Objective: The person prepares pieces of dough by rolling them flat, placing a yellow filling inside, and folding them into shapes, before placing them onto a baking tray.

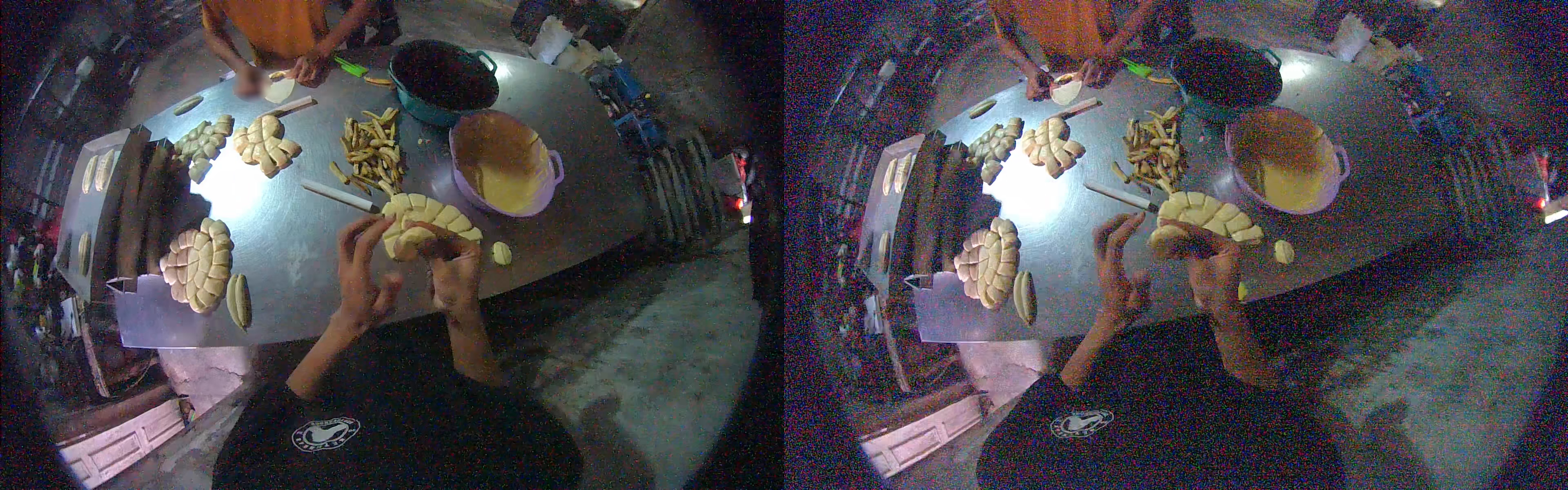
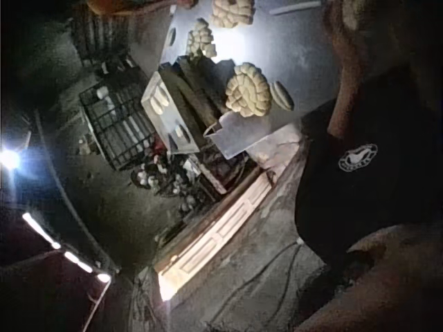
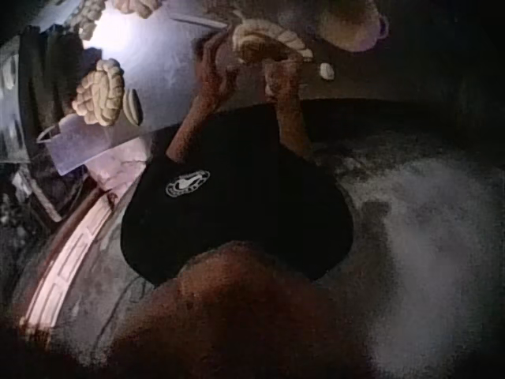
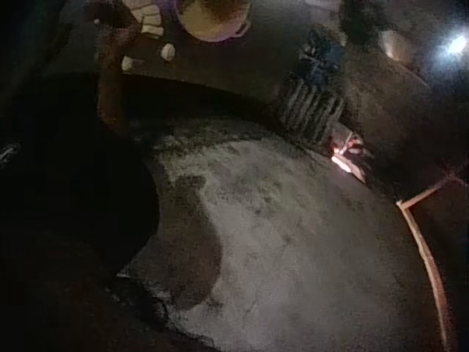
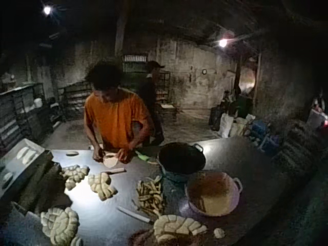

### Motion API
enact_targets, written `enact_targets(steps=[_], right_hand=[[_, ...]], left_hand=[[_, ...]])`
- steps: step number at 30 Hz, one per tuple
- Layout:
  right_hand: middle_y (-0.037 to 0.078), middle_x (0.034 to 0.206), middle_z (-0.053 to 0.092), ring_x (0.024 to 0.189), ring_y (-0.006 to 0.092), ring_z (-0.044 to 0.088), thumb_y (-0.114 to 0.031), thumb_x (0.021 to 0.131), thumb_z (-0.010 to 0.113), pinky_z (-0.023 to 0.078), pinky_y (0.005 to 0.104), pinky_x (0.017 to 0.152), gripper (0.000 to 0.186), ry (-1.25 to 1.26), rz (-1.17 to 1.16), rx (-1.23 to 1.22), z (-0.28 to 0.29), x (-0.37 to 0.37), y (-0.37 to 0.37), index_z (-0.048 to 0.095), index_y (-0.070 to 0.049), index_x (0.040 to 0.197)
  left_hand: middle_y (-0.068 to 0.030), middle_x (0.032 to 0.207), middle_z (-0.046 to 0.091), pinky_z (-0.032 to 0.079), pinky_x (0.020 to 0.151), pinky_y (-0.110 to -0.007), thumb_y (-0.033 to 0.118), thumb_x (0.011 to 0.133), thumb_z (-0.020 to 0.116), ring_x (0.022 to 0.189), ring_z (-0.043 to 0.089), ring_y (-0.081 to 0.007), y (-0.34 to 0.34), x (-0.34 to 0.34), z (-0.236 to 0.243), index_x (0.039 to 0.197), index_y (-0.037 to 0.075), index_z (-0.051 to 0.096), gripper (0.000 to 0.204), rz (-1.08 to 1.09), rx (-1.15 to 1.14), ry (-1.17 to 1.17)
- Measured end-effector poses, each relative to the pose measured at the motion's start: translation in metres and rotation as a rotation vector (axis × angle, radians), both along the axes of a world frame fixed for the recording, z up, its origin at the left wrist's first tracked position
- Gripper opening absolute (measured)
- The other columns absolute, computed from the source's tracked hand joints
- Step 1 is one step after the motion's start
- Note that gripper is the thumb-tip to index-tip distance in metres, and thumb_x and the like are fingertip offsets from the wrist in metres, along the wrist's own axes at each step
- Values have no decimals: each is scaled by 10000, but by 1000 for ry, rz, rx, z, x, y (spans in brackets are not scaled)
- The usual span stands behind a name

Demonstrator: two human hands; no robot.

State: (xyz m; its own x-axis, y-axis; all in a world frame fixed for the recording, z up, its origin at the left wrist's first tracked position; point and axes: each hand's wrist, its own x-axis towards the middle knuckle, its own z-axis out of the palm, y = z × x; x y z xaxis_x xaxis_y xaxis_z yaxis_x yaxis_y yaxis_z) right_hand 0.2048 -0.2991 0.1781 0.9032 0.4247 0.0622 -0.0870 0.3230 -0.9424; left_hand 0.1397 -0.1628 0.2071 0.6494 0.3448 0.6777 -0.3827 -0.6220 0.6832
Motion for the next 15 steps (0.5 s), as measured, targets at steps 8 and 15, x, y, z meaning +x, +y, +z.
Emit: enact_targets(steps=[8, 15], right_hand=[[105, 1230, 617, 1066, 175, 608, -204, 864, 740, 504, 326, 928, 596, -6, 144, 29, 63, -27, -24, 490, -2, 1367], [126, 1248, 571, 1098, 199, 579, -179, 868, 719, 504, 303, 909, 696, 246, 140, 241, 37, 21, -40, 377, -50, 1460]], left_hand=[[-113, 915, 660, 520, 899, -437, 612, 848, 627, 942, 657, -286, -47, 25, -4, 1319, 69, 511, 729, -512, -172, -443], [-115, 1118, 628, 493, 933, -398, 397, 777, 809, 1055, 604, -246, -75, 49, -86, 1368, 41, 432, 786, -759, -1005, -7]])
